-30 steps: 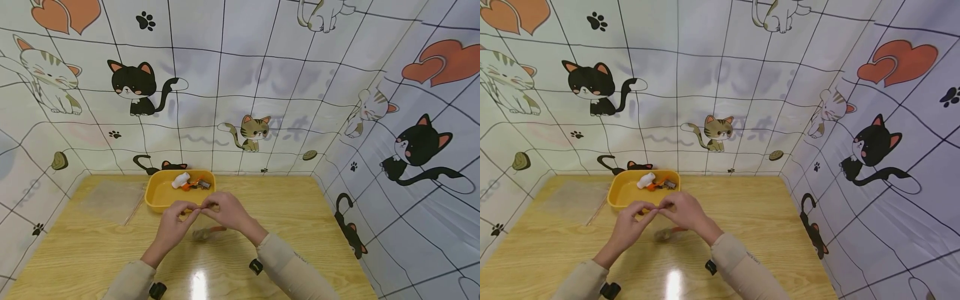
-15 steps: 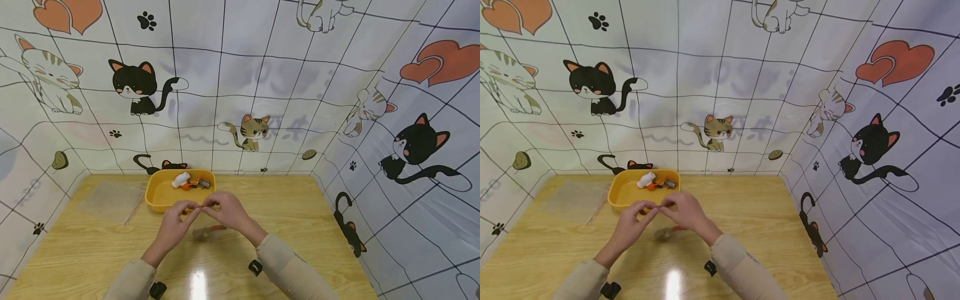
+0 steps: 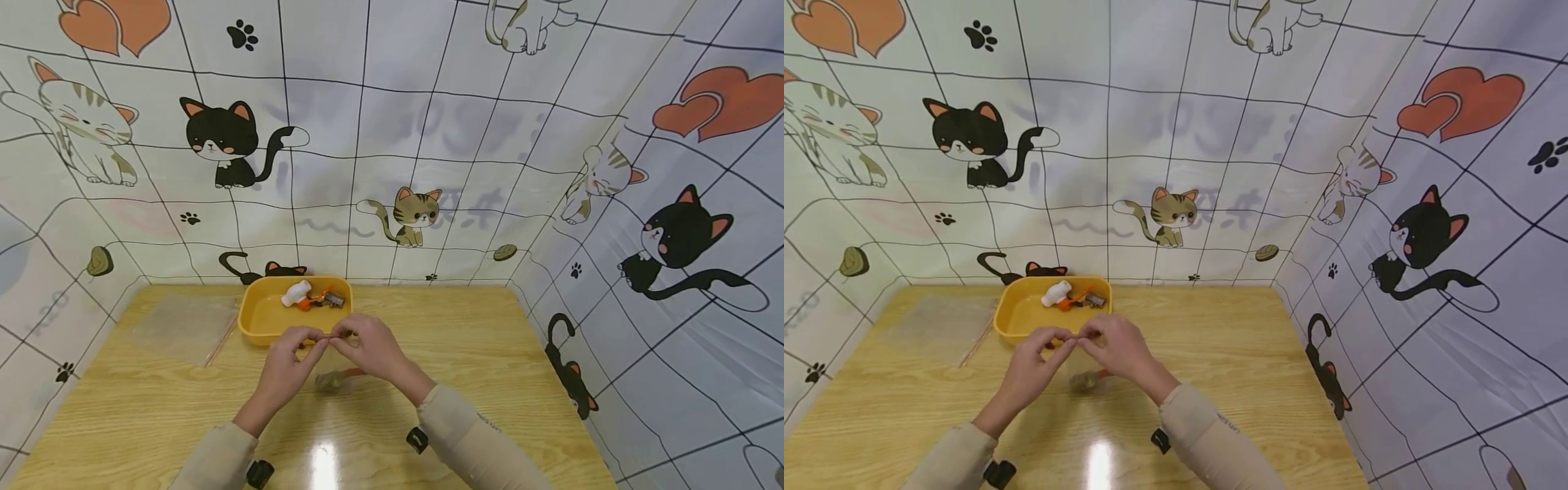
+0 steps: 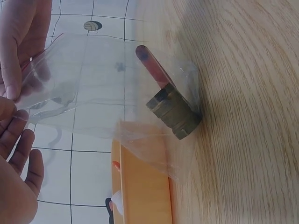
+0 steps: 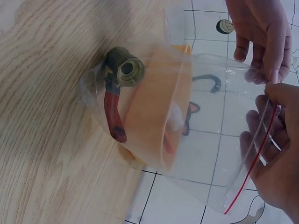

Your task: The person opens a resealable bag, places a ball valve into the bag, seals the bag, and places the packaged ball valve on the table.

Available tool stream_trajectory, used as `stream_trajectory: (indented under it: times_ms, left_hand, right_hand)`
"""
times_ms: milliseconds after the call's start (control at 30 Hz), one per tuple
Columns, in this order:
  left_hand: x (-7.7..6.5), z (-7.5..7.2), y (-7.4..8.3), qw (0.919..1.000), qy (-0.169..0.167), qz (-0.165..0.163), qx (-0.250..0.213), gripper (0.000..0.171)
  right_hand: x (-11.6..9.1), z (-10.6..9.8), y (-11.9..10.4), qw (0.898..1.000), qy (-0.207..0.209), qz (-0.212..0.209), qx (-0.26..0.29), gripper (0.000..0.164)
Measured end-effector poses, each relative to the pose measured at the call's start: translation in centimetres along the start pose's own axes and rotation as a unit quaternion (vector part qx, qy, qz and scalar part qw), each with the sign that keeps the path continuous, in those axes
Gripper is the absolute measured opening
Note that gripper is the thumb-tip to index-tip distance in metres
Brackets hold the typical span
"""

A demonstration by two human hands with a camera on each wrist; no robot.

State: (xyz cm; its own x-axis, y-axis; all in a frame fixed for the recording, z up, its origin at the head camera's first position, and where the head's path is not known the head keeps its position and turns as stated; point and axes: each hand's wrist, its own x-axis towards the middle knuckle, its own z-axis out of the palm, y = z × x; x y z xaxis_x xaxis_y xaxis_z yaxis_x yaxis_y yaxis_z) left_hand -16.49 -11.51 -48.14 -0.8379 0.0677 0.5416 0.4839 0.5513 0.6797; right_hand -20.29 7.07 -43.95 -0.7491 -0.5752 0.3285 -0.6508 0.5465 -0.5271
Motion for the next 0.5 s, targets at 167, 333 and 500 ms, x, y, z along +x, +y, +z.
stream_trajectory:
  times_ms: [167, 333, 500]
  left_hand:
    - [0.0, 0.22, -0.05, 1.0, 0.003, -0.001, -0.001, 0.007]
    - [-0.07, 0.28, -0.06, 0.9998, -0.002, -0.015, -0.012, 0.006]
    - [-0.05, 0.35, -0.12, 0.9998, -0.009, -0.013, -0.015, 0.006]
  right_hand:
    - [-0.13, -0.11, 0.18, 1.0, -0.004, 0.009, 0.003, 0.014]
    - [-0.23, -0.2, 0.11, 1.0, -0.005, 0.014, 0.001, 0.014]
    - [-0.27, -0.42, -0.06, 1.0, -0.008, 0.014, -0.019, 0.017]
